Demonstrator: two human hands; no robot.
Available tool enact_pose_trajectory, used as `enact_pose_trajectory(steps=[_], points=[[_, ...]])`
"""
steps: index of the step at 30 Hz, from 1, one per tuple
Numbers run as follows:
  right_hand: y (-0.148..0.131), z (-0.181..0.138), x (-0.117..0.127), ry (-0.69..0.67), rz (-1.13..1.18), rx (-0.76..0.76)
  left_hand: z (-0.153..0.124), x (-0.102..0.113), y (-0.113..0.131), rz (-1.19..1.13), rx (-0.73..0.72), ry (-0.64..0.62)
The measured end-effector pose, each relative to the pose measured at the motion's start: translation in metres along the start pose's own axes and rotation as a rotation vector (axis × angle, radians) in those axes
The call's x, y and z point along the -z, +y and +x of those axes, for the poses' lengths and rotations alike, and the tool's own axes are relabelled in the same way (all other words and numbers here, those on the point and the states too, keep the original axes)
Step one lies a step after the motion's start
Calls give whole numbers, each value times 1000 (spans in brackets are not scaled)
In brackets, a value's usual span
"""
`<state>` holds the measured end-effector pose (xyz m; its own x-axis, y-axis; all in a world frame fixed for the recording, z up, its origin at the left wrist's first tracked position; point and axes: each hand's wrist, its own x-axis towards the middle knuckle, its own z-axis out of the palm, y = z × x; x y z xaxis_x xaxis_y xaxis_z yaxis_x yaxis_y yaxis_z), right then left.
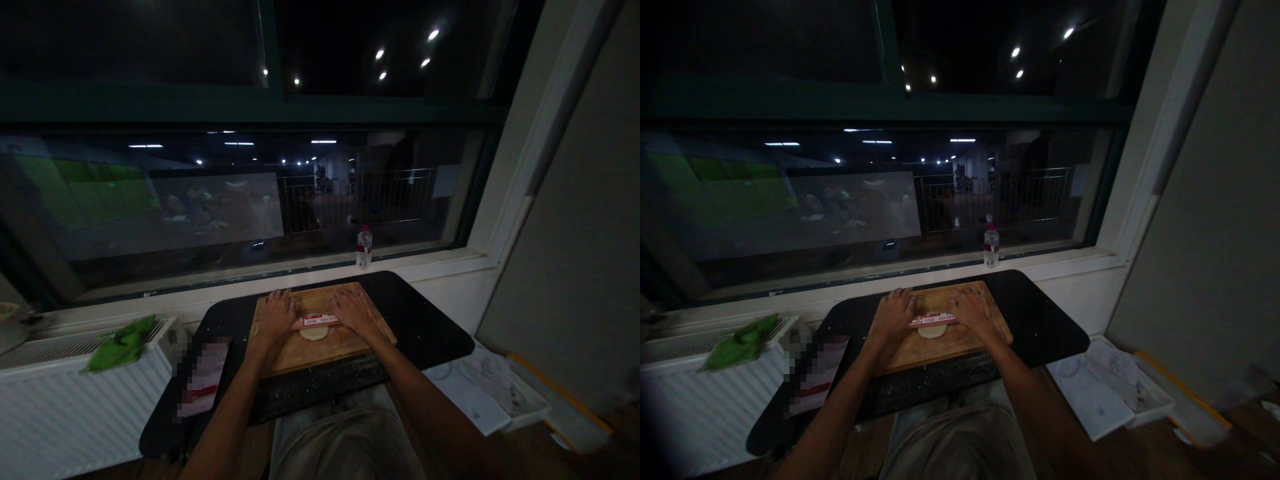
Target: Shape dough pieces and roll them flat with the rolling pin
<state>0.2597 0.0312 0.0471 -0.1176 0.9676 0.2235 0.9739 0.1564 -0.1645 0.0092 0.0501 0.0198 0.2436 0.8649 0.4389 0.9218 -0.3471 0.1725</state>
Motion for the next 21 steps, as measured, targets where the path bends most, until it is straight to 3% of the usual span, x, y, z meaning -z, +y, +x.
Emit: enact_pose_trajectory(steps=[10, 21], points=[[3, 33, 2, 53, -29, 8, 29, 3, 2, 98, 113, 5], [6, 43, 2, 92, -7, -40, 41, 3, -3, 109, 141, 20]])
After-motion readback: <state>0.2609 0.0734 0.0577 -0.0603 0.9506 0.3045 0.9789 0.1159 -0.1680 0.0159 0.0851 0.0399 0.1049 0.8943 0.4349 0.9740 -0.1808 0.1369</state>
